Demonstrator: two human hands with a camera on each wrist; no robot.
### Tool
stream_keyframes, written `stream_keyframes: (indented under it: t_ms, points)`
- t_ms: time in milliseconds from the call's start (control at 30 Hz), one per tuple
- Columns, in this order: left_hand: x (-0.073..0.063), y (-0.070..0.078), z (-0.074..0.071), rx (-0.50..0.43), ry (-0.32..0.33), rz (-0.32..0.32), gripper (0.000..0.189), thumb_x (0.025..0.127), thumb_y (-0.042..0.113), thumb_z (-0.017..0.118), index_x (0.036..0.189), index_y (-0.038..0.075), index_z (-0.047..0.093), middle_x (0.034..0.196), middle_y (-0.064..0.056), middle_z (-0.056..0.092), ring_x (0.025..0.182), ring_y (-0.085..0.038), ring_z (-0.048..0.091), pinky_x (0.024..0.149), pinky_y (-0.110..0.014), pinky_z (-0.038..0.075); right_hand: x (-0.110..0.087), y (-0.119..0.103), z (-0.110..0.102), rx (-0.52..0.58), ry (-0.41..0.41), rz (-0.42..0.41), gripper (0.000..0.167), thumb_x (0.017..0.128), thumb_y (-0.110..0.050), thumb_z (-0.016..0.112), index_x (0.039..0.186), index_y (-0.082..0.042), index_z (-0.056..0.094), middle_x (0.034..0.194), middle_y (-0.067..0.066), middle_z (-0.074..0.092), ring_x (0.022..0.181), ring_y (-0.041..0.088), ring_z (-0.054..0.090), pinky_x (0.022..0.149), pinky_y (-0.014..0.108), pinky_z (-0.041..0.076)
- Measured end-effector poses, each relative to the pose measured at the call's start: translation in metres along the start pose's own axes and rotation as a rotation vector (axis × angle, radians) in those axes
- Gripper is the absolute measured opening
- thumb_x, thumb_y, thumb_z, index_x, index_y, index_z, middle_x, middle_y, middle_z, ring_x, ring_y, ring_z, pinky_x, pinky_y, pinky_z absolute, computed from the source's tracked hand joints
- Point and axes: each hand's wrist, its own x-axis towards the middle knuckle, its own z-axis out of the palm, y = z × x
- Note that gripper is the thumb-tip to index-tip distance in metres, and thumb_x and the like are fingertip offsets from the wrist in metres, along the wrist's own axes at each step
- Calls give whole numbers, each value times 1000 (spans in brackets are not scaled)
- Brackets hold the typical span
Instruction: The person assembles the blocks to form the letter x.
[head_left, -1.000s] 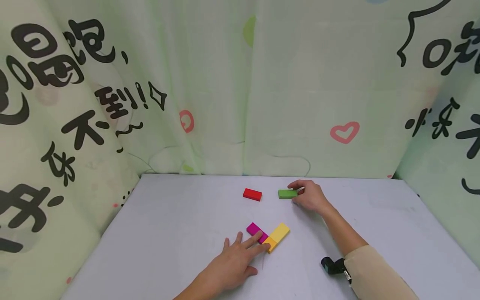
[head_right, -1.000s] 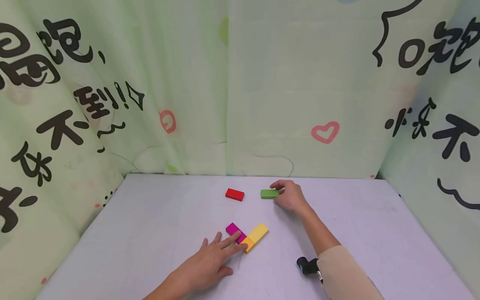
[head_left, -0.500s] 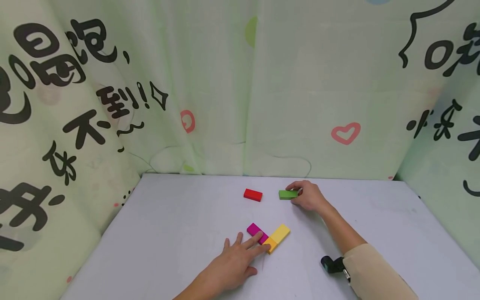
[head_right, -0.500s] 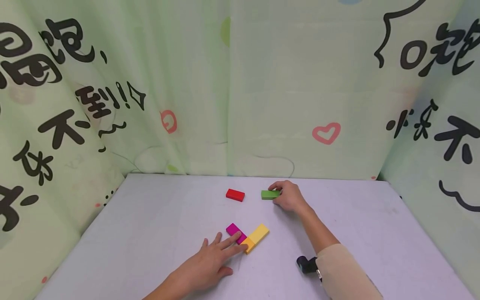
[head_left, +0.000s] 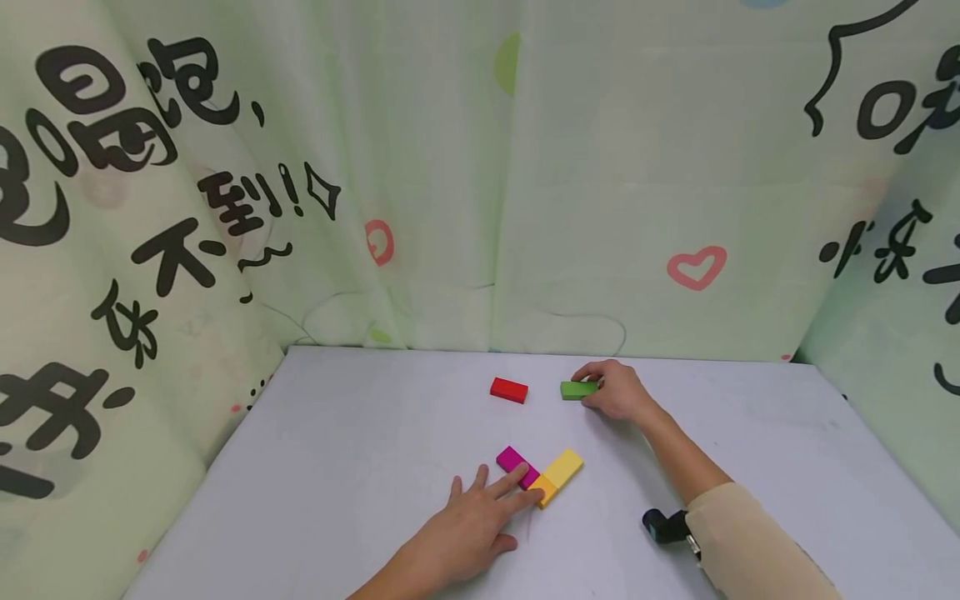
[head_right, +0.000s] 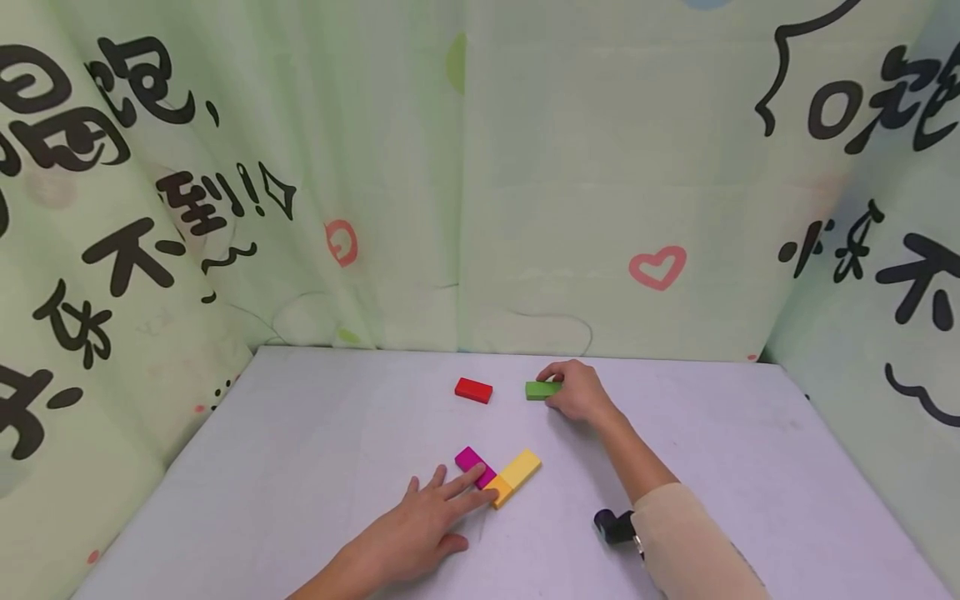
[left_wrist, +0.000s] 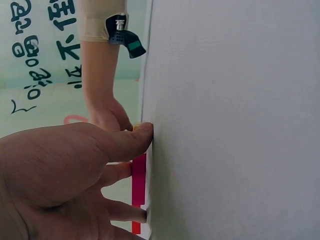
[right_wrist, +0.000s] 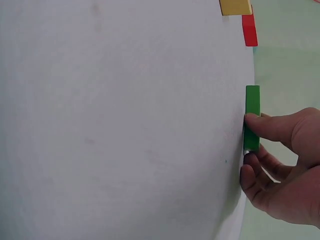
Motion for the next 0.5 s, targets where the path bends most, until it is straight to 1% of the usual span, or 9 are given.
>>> stream_keyframes:
  t_ms: [167, 433, 500]
  points:
    - [0, 0, 0, 3, 2, 3, 68, 94, 36, 77, 153, 49, 46, 168, 13, 36, 148, -49, 42, 107, -75, 41, 0, 0, -2, 12, -8, 11, 34, 82, -5, 80, 115, -12, 78, 114, 18, 70, 95, 28, 62, 78, 34, 50]
    - [0, 0, 0, 15, 0, 2, 68, 94, 36, 77, 153, 49, 45, 168, 13, 35, 147, -49, 43, 106, -74, 42, -3, -3, -6, 39, -6, 16, 34, 83, -5, 82, 116, -11, 78, 119, 20, 69, 102, 34, 65, 83, 40, 55]
    - [1, 0, 0, 13, -3, 0, 68, 94, 36, 77, 153, 49, 45, 168, 13, 35, 148, -49, 42, 106, -75, 42, -5, -3, -5, 49, -2, 22, 34, 82, -4, 83, 116, -11, 79, 120, 20, 70, 103, 34, 65, 84, 40, 55]
